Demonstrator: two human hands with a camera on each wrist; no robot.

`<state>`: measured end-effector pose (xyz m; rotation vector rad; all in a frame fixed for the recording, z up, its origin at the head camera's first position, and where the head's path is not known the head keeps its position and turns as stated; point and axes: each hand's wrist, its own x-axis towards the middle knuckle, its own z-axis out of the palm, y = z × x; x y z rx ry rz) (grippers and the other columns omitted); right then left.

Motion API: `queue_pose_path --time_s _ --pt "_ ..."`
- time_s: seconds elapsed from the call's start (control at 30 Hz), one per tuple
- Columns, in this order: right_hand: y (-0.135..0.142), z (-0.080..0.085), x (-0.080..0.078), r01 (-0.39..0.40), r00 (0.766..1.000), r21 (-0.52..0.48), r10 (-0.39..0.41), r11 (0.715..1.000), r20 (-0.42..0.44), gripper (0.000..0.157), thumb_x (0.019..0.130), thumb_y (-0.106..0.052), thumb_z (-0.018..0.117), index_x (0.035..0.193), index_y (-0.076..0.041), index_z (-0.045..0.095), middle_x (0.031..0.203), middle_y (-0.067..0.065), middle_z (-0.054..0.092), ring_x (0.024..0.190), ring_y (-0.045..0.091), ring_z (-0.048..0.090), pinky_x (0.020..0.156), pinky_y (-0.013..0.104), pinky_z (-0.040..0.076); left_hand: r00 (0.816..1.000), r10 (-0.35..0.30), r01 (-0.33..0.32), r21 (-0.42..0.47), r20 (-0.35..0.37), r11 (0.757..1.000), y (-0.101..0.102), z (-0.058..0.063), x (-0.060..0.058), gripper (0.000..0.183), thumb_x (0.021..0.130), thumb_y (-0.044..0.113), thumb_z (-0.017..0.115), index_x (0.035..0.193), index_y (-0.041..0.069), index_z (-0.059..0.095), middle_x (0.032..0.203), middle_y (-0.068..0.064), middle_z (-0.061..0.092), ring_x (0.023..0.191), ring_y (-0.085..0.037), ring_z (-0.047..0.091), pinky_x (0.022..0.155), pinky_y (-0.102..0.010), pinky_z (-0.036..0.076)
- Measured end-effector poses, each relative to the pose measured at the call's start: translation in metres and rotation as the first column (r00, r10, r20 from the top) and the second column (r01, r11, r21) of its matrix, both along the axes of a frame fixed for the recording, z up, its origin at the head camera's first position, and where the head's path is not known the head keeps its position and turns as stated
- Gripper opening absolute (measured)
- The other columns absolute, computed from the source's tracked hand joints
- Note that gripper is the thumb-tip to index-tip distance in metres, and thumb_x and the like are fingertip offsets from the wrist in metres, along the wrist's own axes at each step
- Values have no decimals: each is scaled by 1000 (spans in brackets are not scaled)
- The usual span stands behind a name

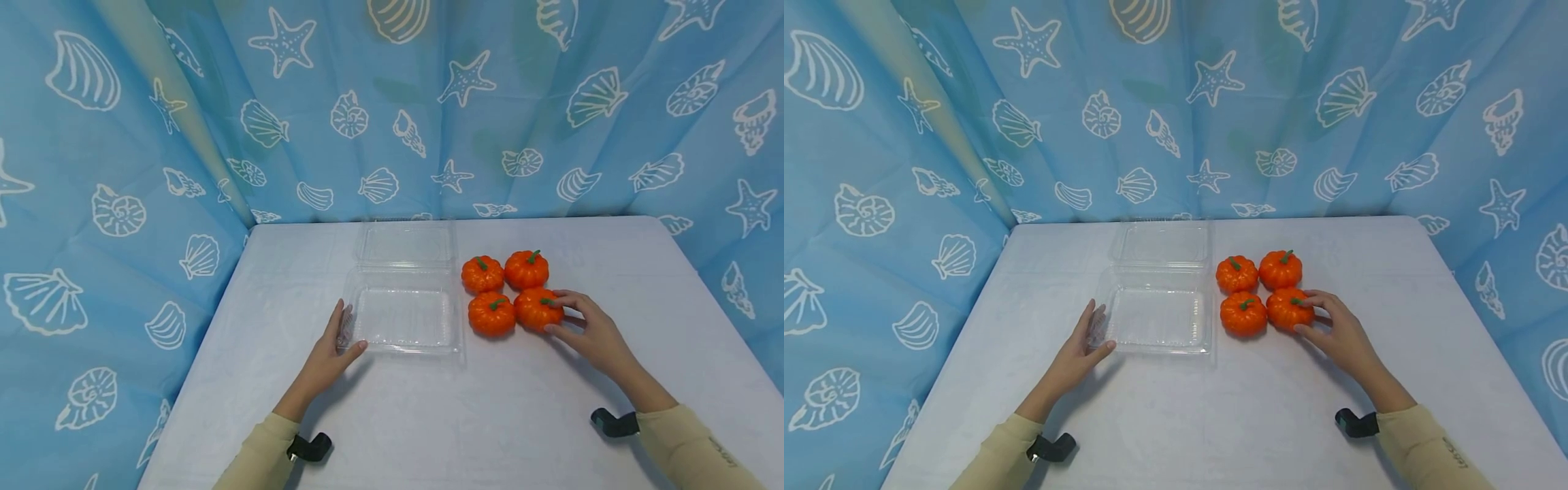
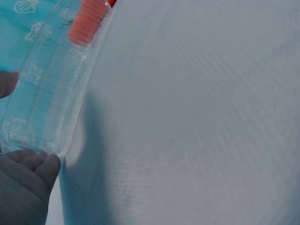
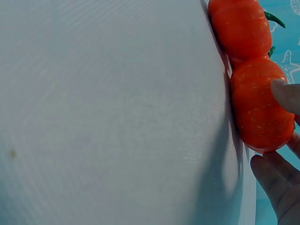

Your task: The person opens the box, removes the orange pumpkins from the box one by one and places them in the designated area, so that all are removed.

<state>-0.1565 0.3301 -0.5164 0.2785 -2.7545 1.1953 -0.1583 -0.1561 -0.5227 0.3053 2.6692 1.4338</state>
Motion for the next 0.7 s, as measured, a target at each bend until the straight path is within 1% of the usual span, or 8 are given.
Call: queue_pose_path --time_s 0.1,0.2,0.33,0.43,0.5,0.57,0.7 --pt "0 0 1 4 1000 8 -4 1000 -1 47 91 -22 79 127 -1 57 147 23 49 131 44 48 93 8 43 1000 -1 1 1 1 1000 0 0 1 96 97 31 70 165 13 5 166 -15 25 152 -35 25 120 -54 26" --pt "1 0 2 4 1000 17 -4 1000 -4 48 90 -22 80 128 -2 57 147 22 49 131 44 48 94 14 46 1000 -6 6 -16 -14 1000 0 0 1 96 97 30 70 165 11 5 166 -15 25 151 -34 26 120 -53 26" --pt "3 0 2 0 1000 18 0 1000 -8 49 89 -21 81 128 -4 58 147 21 49 132 43 47 95 24 49 1000 -11 10 -29 -29 1000 -1 2 1 96 97 30 69 164 10 4 165 -14 26 151 -33 26 121 -51 25" --pt "3 1 4 -6 1000 14 6 1000 -7 50 89 -19 81 130 -5 58 148 21 48 133 42 46 96 23 48 999 -16 16 -21 -28 1000 -1 3 1 96 97 30 69 164 10 3 165 -14 26 152 -32 26 121 -49 25" --pt "3 2 4 -4 1000 7 4 1000 -3 52 88 -19 82 132 -5 57 149 20 48 134 41 46 96 17 47 999 -22 21 -21 -29 1000 -1 3 1 96 97 30 69 164 10 2 166 -14 26 151 -32 26 120 -48 27" --pt "4 3 5 -4 1000 7 4 1000 -6 56 88 -19 82 135 -5 55 149 20 48 134 41 46 97 21 48 999 -27 26 -17 -32 1000 -1 2 0 96 98 30 68 164 11 2 166 -15 25 151 -32 26 120 -48 28" --pt "5 5 5 -3 1000 7 3 1000 -11 65 89 -21 82 141 -1 50 147 21 49 132 40 46 97 13 46 998 -21 21 -7 -51 1000 -2 2 0 95 99 29 67 165 16 0 165 -15 27 151 -34 26 120 -52 26"
